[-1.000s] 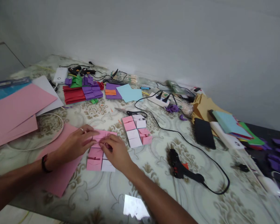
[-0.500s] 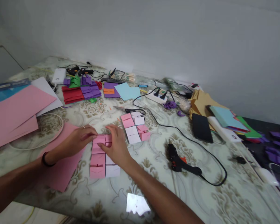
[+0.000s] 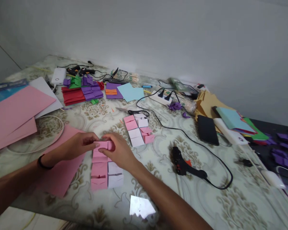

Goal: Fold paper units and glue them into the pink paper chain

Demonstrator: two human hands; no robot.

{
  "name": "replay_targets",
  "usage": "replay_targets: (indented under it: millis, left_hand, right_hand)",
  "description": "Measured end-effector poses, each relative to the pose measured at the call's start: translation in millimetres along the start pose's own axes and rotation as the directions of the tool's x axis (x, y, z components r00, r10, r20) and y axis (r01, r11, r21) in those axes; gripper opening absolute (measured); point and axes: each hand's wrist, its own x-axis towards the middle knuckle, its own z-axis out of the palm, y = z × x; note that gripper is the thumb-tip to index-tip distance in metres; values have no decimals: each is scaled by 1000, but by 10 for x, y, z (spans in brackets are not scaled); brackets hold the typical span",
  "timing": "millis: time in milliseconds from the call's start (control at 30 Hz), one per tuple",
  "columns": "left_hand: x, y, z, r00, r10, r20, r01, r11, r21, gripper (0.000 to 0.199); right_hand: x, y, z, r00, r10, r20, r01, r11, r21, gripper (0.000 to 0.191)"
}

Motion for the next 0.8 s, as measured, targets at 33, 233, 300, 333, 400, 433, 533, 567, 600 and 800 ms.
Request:
replay_targets:
  millis: [33,233,300,333,400,433,533,567,600,800]
  left_hand:
    - [-13,17,-8,1000,-8,16,7,1000,9,28]
    - [-78,96,-27,997,77,31,-76,997,-34,24]
    - [-88,101,-23,993,101,62,-99,994,-44,23]
    - [-90,101,-20,991,110,72,-107,993,-49,22]
    - [-92,99,-14,991,111,76,-107,993,-55,21]
    - [-91,98,-11,991,106,79,-102,993,-56,21]
    - [-89,89,-2,991,85,106,-79,995,-58,23]
    - [-88,84,1,989,85,118,-79,995,-60,24]
    - [-87,78,4,988,90,129,-82,995,-63,24]
    - [-87,82,16,987,101,124,-95,994,-53,22]
  right_hand:
    - [0,-25,-35,1000,17,10,-17,998,56,26]
    - [29,-115,-321,969,159,190,-210,935,286,17]
    - [35,-111,-370,959,198,200,-255,912,321,17]
    - [38,-104,-380,957,210,198,-268,903,336,17]
    - [43,-83,-382,961,213,174,-264,896,358,17]
    - [47,-70,-378,967,205,151,-247,897,366,17]
    - [63,-30,-377,985,166,47,-172,910,378,16]
    - [70,-23,-381,988,155,7,-146,917,371,17]
    - [75,-21,-387,990,138,-27,-120,930,348,17]
    - [62,-113,-369,999,30,25,-33,990,140,16]
